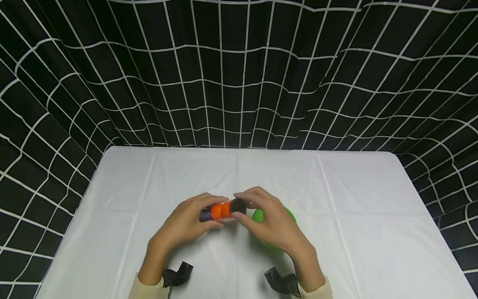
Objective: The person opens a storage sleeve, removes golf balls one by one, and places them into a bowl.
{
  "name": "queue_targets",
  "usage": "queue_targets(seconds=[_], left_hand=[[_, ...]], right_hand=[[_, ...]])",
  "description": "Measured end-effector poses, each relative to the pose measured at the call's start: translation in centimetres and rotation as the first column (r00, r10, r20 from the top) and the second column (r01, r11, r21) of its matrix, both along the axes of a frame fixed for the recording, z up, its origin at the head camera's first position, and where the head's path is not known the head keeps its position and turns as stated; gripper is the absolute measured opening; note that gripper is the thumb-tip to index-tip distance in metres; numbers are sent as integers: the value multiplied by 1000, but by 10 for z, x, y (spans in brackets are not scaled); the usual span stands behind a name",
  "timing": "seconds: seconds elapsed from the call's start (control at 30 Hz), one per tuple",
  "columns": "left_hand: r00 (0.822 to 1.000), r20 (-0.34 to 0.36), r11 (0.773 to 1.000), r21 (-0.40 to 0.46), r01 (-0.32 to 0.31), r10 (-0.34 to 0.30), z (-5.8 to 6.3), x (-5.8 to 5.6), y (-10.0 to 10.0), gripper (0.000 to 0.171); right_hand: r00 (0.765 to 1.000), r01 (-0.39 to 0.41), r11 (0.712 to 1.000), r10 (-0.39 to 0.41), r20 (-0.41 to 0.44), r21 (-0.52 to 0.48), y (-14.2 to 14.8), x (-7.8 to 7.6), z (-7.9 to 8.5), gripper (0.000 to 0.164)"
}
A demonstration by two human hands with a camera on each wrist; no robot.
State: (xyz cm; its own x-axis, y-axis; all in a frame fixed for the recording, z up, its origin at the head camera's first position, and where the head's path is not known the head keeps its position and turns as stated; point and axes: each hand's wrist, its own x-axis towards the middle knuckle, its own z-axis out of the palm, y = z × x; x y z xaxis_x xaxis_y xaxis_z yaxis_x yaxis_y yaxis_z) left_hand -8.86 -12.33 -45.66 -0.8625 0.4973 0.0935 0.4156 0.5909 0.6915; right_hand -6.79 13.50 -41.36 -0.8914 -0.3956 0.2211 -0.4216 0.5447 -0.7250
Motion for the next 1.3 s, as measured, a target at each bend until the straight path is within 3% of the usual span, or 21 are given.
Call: queue_targets(seconds=[0.23, 0.4, 0.6, 0.97, 1.3], left_hand=[[997, -59, 994, -102, -46, 40, 12, 8, -3, 62], [990, -132, 992, -104, -73, 59, 20, 15, -10, 59], [971, -232, 993, -84, -84, 62, 25, 15, -12, 56], [966, -248, 988, -118, -100, 68, 24, 19, -18, 56], [962, -254, 979, -148, -137, 96, 23, 16, -20, 57]], right_hand=[[1000, 12, 1000, -12, 18, 6, -3, 0, 5, 45], [999, -10, 997, 13, 43, -80, -9, 2, 6, 43], [998, -14, 990, 21, 51, -144, -11, 0, 8, 42], [994, -15, 975, 40, 106, -222, -17, 2, -1, 42], [988, 91, 962, -53, 147, -259, -29, 0, -4, 39]])
